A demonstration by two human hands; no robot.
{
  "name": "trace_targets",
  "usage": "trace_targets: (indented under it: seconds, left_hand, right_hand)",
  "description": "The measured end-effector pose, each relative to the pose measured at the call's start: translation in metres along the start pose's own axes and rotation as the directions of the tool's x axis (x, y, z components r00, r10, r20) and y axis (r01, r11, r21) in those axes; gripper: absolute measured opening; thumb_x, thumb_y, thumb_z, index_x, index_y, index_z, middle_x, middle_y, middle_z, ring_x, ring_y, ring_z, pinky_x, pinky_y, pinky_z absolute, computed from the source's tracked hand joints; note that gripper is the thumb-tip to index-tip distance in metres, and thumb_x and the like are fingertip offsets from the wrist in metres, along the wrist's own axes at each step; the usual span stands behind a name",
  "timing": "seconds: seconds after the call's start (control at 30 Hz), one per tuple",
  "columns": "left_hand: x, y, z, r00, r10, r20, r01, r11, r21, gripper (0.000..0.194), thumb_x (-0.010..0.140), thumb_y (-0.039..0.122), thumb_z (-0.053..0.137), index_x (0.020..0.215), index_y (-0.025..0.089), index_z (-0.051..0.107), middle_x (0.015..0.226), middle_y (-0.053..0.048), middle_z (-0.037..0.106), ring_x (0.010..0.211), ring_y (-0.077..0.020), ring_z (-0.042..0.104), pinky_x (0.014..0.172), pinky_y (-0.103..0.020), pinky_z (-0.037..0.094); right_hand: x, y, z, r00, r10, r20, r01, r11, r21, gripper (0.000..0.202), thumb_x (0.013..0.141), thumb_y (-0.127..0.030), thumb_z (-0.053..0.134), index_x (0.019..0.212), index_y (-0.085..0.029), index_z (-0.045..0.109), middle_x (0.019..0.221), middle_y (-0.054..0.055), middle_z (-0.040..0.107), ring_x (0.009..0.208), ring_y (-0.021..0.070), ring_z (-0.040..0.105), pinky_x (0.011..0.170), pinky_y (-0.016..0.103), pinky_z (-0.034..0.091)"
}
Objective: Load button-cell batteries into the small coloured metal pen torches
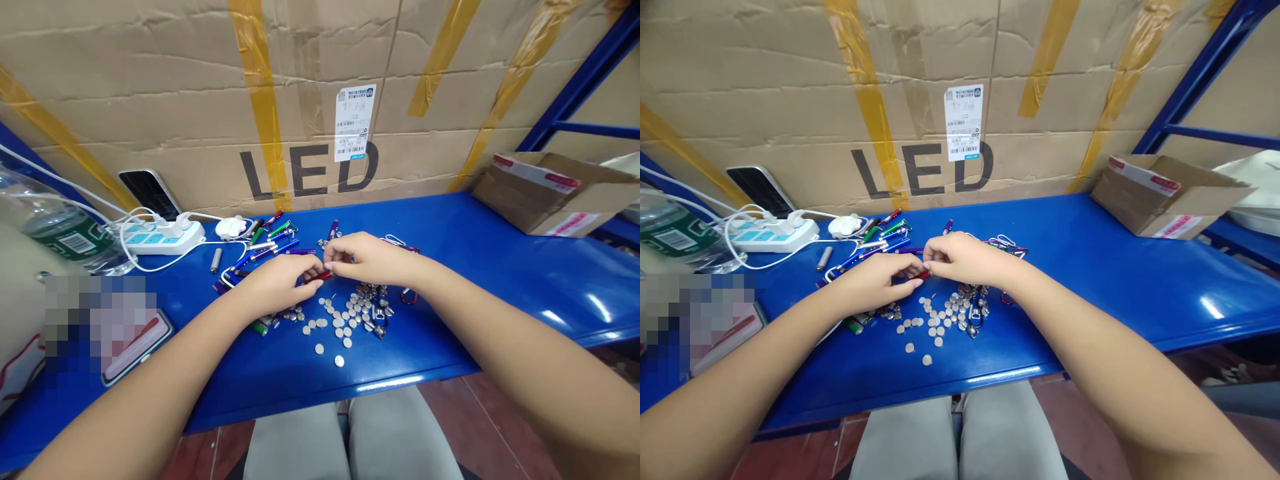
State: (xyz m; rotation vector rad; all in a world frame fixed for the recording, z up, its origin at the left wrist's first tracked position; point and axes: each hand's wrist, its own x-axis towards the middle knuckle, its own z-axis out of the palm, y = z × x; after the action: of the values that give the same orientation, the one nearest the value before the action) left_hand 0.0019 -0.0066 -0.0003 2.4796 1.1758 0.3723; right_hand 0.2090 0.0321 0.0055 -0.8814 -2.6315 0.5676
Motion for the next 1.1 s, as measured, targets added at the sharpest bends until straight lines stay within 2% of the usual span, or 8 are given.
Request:
trace_targets:
  seconds: [0.2,0.43,0.73,1.1]
  left_hand:
    - [0.0,0.0,0.001,1.0,-0.013,0.0,0.013,1.0,-0.016,0.019,0.087,0.029,0.053,0.102,0.021,0.062,0.097,-0.001,0.07,0.088,-0.0156,0.065,0.08,-0.029,0.05]
    - [0.0,0.0,0.0,1.0,-0.014,0.01,0.014,1.0,0.004,0.02,0.087,0.03,0.053,0.103,0.022,0.062,0.097,-0.001,0.07,0.088,-0.0155,0.064,0.08,-0.029,0.05]
    - [0.0,0.001,0.001,1.0,-0.005,0.011,0.005,0.999,0.039,0.021,0.087,0.03,0.053,0.105,0.023,0.062,0.099,0.0,0.07,0.09,-0.0157,0.065,0.08,-0.028,0.05]
    - [0.001,0.0,0.001,0.999,0.025,0.026,-0.027,0.996,0.086,0.023,0.088,0.032,0.051,0.106,0.023,0.063,0.103,-0.001,0.07,0.092,-0.0183,0.064,0.08,-0.03,0.049]
  right_hand:
    - [0.001,0.01,0.003,0.998,0.014,0.063,-0.008,0.995,-0.098,0.015,0.083,-0.024,0.053,0.089,-0.018,0.064,0.077,0.002,0.065,0.067,0.0124,0.053,0.061,0.024,0.035]
    - [0.002,0.01,0.003,0.994,0.042,0.098,-0.031,0.993,-0.115,0.014,0.083,-0.024,0.055,0.09,-0.017,0.065,0.08,0.003,0.066,0.067,0.0123,0.054,0.061,0.023,0.036]
    - [0.001,0.012,0.001,0.999,0.033,0.019,-0.028,0.974,-0.225,0.016,0.083,-0.022,0.056,0.094,-0.015,0.064,0.096,0.007,0.067,0.085,0.0193,0.059,0.074,0.029,0.043]
    - [0.001,0.014,0.001,0.997,0.044,0.062,-0.027,0.966,-0.259,0.019,0.084,-0.026,0.057,0.097,-0.015,0.066,0.098,0.009,0.066,0.088,0.0212,0.059,0.077,0.032,0.045]
